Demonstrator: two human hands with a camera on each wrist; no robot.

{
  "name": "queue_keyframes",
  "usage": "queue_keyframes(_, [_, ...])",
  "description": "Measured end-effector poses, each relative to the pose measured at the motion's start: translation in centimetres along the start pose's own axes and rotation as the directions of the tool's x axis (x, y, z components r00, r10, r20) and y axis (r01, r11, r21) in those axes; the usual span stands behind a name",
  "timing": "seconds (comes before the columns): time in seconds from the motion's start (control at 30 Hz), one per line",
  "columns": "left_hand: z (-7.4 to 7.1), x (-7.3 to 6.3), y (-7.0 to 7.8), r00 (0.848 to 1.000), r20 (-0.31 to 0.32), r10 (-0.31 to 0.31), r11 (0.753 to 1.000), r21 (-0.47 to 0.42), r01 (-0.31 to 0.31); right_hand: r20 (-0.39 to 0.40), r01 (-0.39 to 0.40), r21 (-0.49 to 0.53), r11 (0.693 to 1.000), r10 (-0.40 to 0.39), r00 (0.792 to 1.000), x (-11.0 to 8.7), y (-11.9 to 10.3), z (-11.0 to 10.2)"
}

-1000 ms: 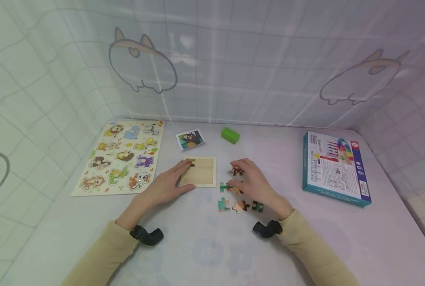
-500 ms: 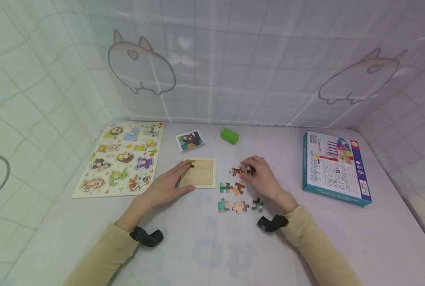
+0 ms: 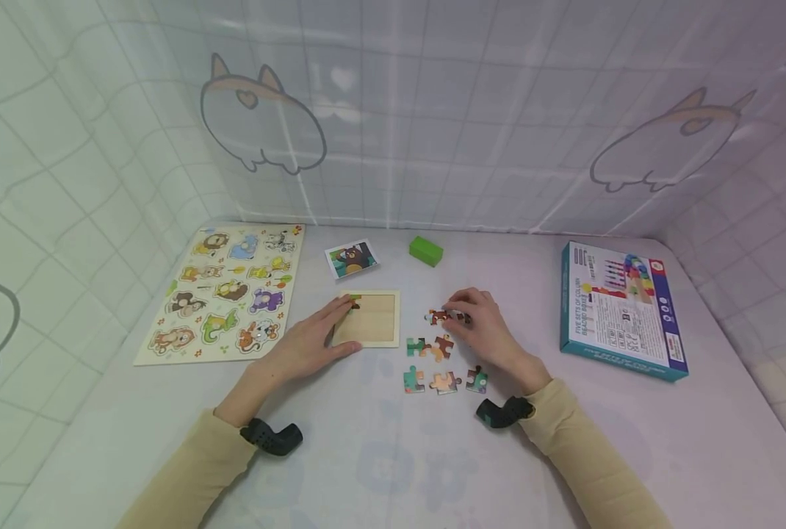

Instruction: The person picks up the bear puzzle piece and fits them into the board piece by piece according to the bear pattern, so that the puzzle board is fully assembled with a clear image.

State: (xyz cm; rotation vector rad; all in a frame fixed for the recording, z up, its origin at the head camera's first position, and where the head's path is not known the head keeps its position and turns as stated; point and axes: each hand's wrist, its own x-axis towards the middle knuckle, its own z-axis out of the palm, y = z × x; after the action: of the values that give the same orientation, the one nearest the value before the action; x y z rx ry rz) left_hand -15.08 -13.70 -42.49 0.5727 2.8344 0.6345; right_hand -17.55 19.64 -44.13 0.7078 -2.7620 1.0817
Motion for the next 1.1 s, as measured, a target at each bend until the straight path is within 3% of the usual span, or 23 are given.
queue_keyframes(0.7, [-0.2, -0.05, 0.17, 1.0, 0.004, 0.008, 1.0, 0.001, -0.008, -0.056, 0.081, -0.079, 0.994, -0.085, 0.995, -0.08, 0.32, 0.34])
queue_keyframes(1.1, [-0.13, -0.01, 0.12, 1.0, -0.004, 0.013, 1.0, 0.007, -0.013, -0.039, 0.079, -0.09, 0.993, -0.083, 0.996, -0.13, 0.19, 0.24])
